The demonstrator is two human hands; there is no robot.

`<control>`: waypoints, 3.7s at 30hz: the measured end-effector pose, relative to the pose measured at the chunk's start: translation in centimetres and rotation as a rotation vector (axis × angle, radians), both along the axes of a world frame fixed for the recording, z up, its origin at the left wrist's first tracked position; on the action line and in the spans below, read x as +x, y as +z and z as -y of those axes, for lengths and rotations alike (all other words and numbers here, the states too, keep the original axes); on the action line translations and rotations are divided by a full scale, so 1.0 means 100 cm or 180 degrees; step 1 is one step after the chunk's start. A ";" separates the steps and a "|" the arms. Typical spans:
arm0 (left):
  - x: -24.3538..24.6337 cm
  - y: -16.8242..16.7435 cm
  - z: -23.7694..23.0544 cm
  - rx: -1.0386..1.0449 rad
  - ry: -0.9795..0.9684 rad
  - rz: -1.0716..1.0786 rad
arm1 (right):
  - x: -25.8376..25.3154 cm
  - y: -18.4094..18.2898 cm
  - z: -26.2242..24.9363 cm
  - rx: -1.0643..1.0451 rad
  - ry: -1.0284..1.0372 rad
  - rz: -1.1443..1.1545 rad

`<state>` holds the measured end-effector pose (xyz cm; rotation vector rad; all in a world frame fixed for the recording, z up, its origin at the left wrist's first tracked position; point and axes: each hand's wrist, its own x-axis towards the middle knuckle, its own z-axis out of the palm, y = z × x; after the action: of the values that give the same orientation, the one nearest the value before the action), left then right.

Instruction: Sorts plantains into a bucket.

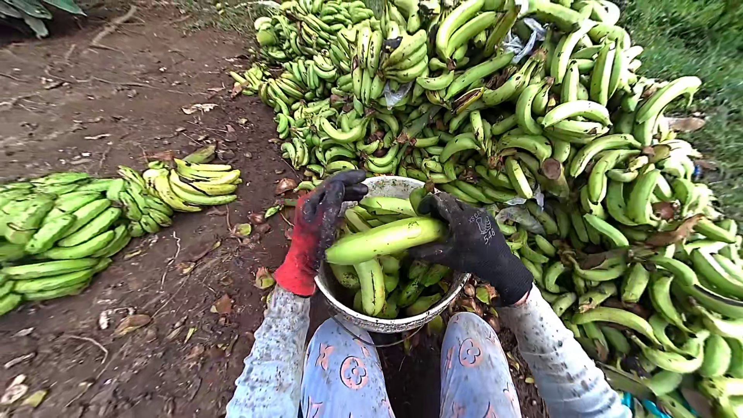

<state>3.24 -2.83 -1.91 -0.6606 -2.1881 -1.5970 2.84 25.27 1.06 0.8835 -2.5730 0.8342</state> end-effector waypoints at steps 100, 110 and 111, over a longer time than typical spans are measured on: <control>-0.002 -0.007 -0.002 -0.1929 0.0822 -0.0040 | -0.045 -0.105 -0.119 -0.1199 -0.0716 0.0988; -0.019 -0.005 -0.002 -0.2514 0.0875 0.0079 | -0.115 -0.270 -0.084 0.2023 -0.1448 0.2709; -0.019 -0.006 -0.001 -0.2527 0.0879 0.0097 | -0.122 -0.274 -0.082 0.2327 -0.1347 0.2675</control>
<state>1.30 -2.74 -2.47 -0.4892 -2.7714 -0.5705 -9.37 33.50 -26.36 0.0462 -3.7074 0.0937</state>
